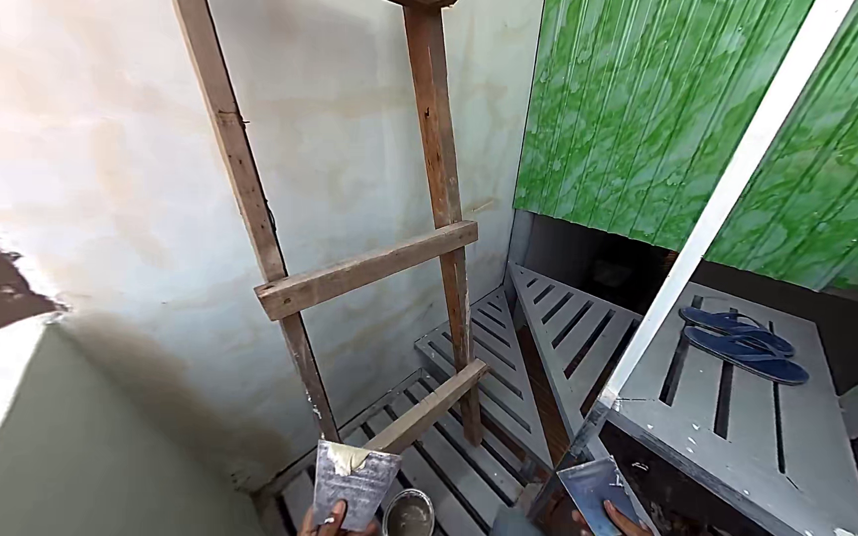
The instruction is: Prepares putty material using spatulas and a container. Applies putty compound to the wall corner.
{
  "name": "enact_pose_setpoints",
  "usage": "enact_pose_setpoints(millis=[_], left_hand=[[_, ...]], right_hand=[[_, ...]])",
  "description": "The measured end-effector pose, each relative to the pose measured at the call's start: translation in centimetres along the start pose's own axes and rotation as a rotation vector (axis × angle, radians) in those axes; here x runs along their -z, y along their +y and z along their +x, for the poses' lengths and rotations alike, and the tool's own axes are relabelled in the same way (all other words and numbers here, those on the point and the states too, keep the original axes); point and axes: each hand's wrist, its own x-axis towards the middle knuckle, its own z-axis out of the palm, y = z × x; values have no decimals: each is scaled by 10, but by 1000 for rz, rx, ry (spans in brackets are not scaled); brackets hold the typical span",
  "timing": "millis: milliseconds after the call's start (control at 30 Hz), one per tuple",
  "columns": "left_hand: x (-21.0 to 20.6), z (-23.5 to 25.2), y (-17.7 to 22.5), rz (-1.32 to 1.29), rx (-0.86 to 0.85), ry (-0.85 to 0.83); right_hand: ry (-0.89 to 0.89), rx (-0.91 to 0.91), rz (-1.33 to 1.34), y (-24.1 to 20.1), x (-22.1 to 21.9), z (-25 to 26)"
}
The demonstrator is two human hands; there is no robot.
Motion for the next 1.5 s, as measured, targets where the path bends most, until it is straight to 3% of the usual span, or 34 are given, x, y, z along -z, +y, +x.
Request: enact_pose_setpoints(millis=[167,367,533,633,800,1033,1200,1333,1500], left_hand=[[-42,12,-12,14,19,-7],[-98,73,-35,-4,17,-262],[-196,131,-7,52,62,-442],[-271,155,17,72,121,-502],[-334,165,33,-57,163,-467],[-339,147,67,-138,212,-323],[-350,155,90,-137,157,-337],[-363,171,96,-203,141,-422],[-373,191,110,-246,118,-479]], right_hand=[[178,206,-485,-14,-33,40],[-26,307,-1004,-39,-64,136],[10,681,-1590,-90,-130,185],[-23,742,-1488,-131,-172,198],[-58,519,-1132,-178,-208,206],[-75,273,-1255,-210,-213,208],[-126,222,-1321,-214,-238,232],[-43,315,-1391,-231,-268,255],[138,443,-1432,-289,-275,286]])
